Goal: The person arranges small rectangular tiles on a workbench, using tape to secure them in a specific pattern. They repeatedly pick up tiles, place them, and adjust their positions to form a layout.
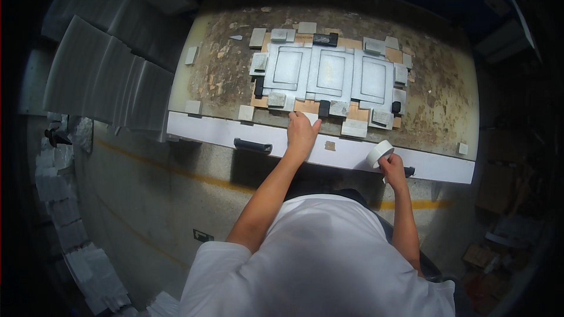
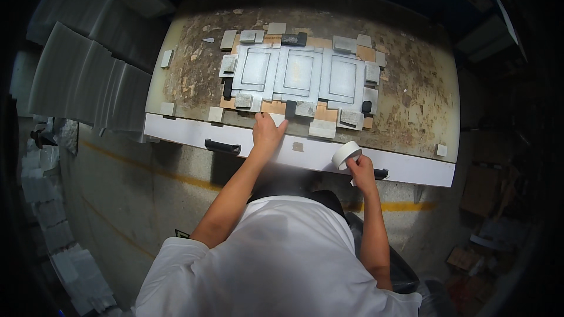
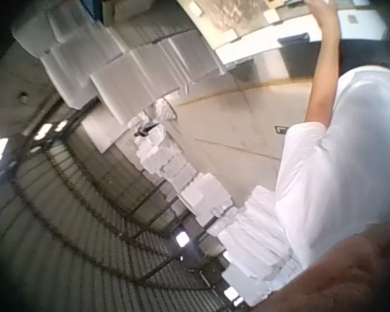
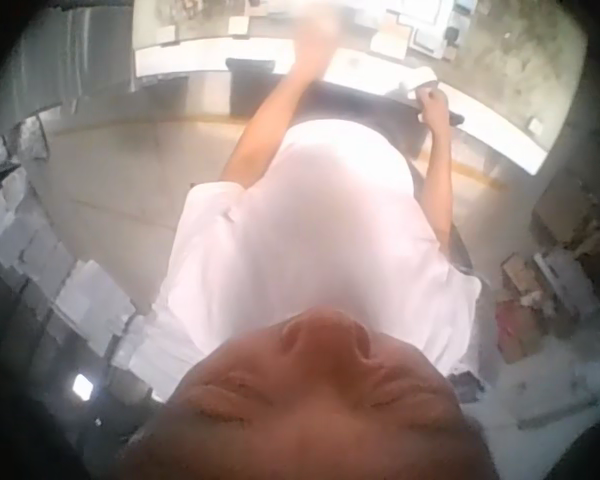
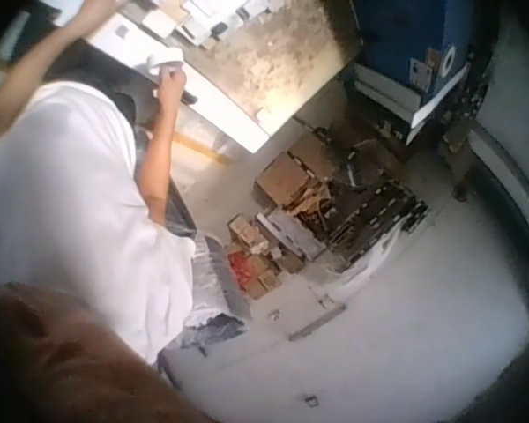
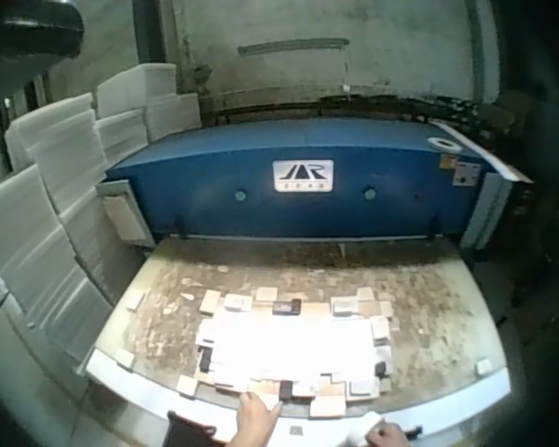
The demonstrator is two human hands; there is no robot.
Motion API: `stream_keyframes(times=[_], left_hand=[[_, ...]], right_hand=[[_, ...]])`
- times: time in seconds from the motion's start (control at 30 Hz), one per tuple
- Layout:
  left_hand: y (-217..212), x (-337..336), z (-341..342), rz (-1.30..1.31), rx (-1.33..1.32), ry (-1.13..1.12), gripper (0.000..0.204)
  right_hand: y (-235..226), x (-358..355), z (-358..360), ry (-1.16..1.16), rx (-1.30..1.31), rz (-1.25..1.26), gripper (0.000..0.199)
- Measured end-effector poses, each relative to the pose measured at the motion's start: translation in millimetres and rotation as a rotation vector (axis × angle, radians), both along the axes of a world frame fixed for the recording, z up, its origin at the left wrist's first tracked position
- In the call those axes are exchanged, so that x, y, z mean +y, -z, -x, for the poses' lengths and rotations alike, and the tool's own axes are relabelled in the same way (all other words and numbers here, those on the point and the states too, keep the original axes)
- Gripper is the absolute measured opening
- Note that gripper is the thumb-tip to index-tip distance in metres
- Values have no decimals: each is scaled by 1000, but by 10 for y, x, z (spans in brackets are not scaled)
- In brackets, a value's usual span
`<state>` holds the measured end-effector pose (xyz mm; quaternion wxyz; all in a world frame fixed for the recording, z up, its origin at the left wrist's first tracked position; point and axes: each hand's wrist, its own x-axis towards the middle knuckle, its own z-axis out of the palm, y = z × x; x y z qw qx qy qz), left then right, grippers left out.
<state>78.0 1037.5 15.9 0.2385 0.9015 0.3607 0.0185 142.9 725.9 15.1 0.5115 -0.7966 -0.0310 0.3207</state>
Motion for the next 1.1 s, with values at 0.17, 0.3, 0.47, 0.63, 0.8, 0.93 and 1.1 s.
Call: stream_keyframes(times=[0.17,0.3,0.47,0.63,0.8,0.93,1.1], left_hand=[[33,-22,-34,-20,12,11,58],[37,-12,2,2,47,53,57],[-152,233,-42,5,134,91,52],[-278,335,-106,-68,221,93,51],[-325,327,-288,-61,294,172,48],[-342,331,-350,27,410,105,47],[-57,495,-189,34,277,128,52]], right_hand=[[58,4,-3,4,23,-26,25],[45,-28,22,-29,12,-26,28],[3,1,-47,-45,2,-24,28],[-73,8,-44,-57,17,-12,24],[8,-67,-8,-44,55,-87,22],[-52,-90,-43,-108,79,-120,23],[-80,-24,-69,-175,66,-114,24]])
